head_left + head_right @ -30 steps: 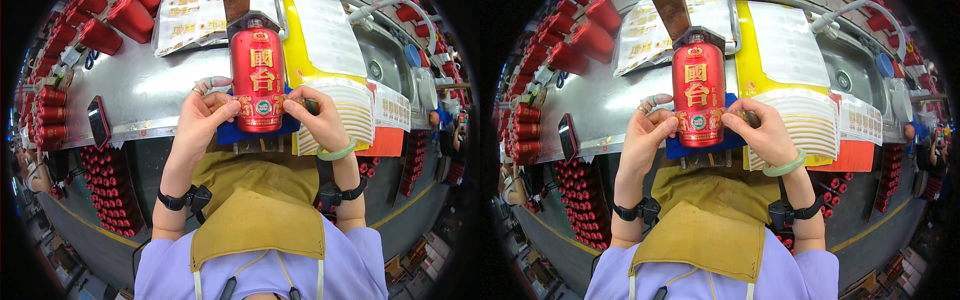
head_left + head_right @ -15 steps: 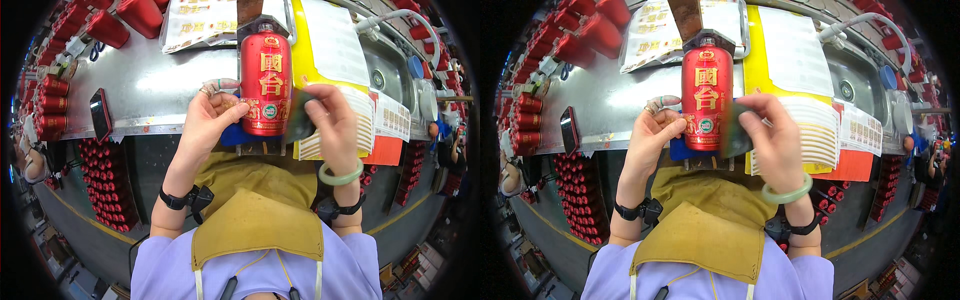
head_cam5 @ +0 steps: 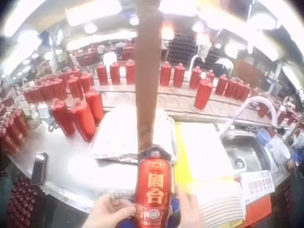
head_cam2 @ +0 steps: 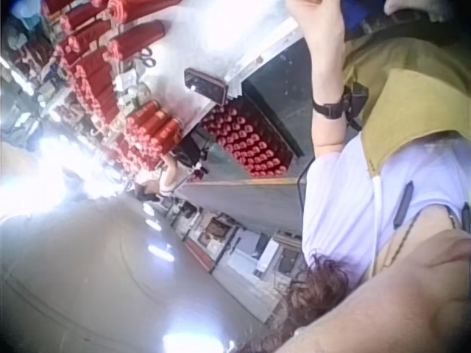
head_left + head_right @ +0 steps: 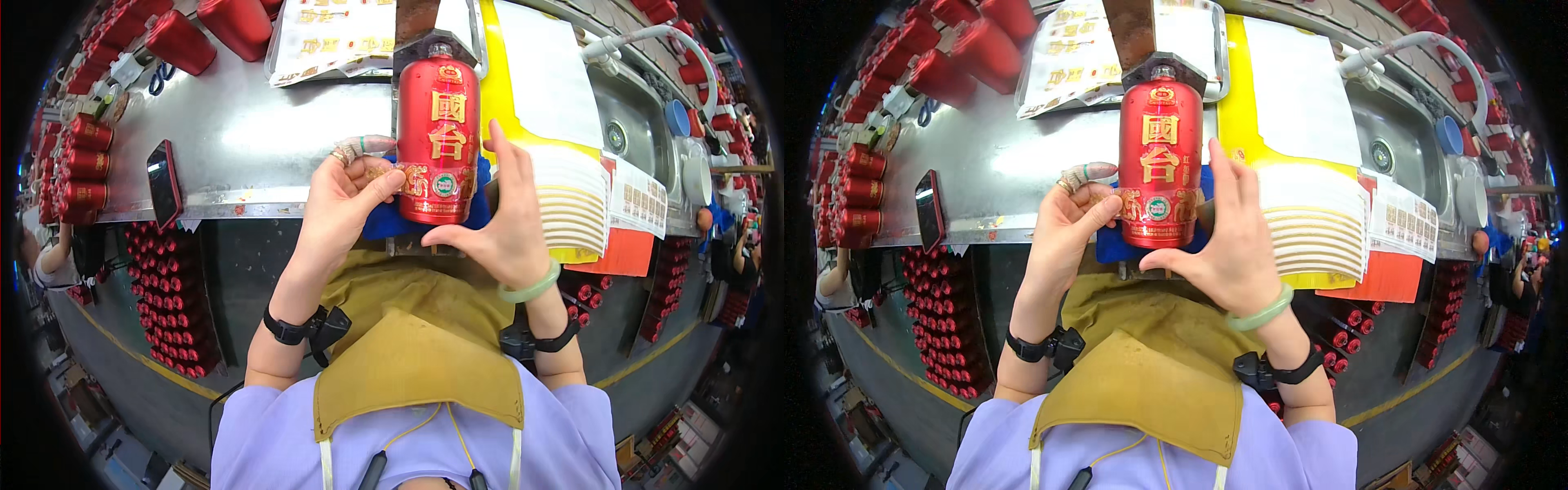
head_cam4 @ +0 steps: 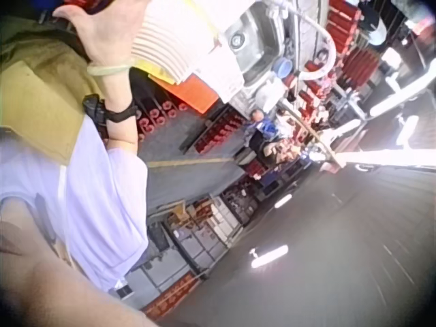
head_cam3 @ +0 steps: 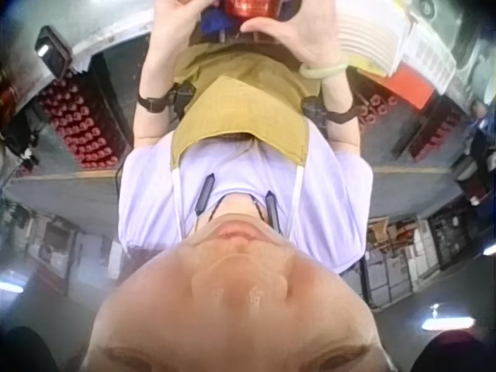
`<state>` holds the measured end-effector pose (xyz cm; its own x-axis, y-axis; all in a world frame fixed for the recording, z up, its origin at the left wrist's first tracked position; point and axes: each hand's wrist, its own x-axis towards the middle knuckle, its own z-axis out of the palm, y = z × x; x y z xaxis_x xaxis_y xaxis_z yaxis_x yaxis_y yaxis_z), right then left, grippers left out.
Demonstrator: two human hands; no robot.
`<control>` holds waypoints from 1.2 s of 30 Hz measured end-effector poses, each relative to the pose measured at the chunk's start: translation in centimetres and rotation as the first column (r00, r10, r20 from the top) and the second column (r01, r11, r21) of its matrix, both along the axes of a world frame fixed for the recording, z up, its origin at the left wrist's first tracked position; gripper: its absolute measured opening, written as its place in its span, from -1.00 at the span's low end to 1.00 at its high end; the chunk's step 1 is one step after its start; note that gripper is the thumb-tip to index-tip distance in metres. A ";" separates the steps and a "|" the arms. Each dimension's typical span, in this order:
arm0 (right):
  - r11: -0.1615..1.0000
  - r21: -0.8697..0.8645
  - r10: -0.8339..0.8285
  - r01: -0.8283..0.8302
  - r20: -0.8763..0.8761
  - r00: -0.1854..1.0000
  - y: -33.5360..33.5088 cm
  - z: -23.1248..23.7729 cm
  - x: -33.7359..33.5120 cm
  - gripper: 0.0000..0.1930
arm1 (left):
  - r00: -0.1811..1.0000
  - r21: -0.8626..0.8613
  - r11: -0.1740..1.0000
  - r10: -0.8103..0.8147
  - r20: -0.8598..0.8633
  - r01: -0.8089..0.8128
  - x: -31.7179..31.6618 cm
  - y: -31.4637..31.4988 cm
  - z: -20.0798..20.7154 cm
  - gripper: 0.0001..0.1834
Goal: Applying decorative labels and seals to red metallic liquor bottles on an assembly line.
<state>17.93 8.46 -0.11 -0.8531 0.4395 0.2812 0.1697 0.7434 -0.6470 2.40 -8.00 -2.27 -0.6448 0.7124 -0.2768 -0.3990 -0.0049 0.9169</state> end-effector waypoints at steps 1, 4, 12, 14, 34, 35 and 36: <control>1.000 -0.029 0.009 -0.008 0.012 1.000 -0.5 -0.1 -0.3 0.39 | 1.000 0.003 1.000 0.004 -0.002 -0.004 0.0 0.0 -0.1 -0.52; 1.000 -0.022 -0.005 0.005 -0.002 1.000 -1.2 -0.6 -0.9 0.36 | 1.000 0.028 1.000 -0.006 -0.006 0.006 0.0 -0.1 -0.3 -0.52; 0.996 -0.076 -0.043 0.045 0.023 0.999 -1.5 -0.2 -1.2 0.29 | 1.000 0.019 1.000 0.010 0.003 -0.010 0.0 0.0 -0.3 -0.52; 0.995 -0.061 -0.078 0.078 0.014 0.997 -1.5 -0.5 -1.2 0.24 | 1.000 0.029 0.999 0.014 -0.002 -0.014 0.2 0.1 -0.3 -0.53; 0.998 -0.046 0.029 -0.035 -0.119 0.992 0.8 1.9 -1.0 0.07 | 0.225 -0.206 0.978 -0.196 -0.955 -0.024 4.7 -0.7 -3.3 -0.11; 0.997 -0.072 0.017 -0.024 -0.103 0.995 0.6 2.5 -1.1 0.06 | 0.303 -0.166 0.982 -0.132 -0.944 -0.088 4.7 -0.6 -3.2 -0.09; 0.995 -0.099 0.003 -0.011 -0.085 0.996 0.5 3.0 -1.1 0.05 | 0.376 -0.132 0.979 -0.065 -0.924 -0.153 4.8 -0.6 -3.1 -0.05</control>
<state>16.83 8.98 2.90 -0.8313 0.4631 0.3075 0.1064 0.6754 -0.7297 7.15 -8.60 -5.35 -0.6047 0.6870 0.4030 0.6885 0.1964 0.6982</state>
